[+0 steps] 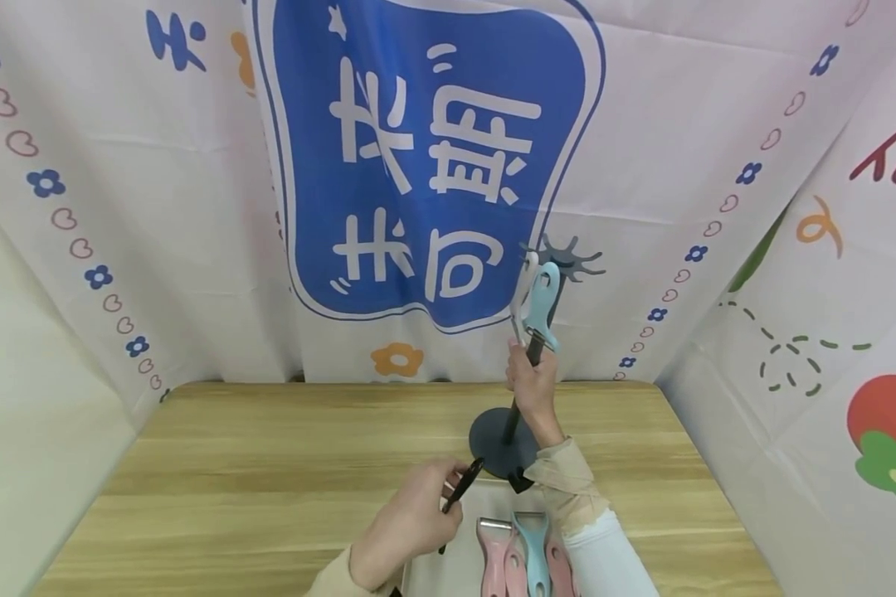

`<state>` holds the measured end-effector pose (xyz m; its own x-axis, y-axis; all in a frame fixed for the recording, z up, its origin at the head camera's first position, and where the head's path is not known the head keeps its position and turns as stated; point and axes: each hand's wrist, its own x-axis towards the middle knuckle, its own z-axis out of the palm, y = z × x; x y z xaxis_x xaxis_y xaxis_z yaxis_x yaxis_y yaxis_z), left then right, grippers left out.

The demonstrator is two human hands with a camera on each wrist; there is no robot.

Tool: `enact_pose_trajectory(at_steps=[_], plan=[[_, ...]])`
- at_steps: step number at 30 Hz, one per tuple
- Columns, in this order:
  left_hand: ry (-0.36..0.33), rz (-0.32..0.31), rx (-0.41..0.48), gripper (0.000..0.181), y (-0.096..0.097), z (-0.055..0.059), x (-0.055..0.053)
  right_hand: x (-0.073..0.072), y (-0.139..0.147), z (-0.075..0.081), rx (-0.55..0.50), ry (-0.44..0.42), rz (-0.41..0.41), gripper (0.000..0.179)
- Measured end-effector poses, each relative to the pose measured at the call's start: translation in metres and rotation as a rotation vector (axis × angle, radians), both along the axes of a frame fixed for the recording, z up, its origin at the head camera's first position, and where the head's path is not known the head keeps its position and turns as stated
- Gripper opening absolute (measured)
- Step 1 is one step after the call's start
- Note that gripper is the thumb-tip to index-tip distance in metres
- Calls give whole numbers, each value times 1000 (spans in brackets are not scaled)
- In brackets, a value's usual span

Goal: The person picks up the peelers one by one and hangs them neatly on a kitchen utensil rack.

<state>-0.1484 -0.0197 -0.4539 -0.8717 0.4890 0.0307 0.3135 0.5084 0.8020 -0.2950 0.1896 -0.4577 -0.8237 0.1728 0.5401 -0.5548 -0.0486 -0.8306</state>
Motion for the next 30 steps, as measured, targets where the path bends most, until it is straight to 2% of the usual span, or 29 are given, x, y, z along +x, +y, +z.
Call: enact_pose_trajectory(at_steps=[6,15,24,30], plan=[[40,31,29,39,-1,6,-6,1,-1,1,5,-19,-28,52],[136,78,67,43,3,20,-13,0,-2,0,8,39,-15,52],[175,123,100,40,12,33,-26,1,-2,0,14,37,-28,51],[275,168,138,34,15,45,-34,1,-2,-1,2,23,-26,52]])
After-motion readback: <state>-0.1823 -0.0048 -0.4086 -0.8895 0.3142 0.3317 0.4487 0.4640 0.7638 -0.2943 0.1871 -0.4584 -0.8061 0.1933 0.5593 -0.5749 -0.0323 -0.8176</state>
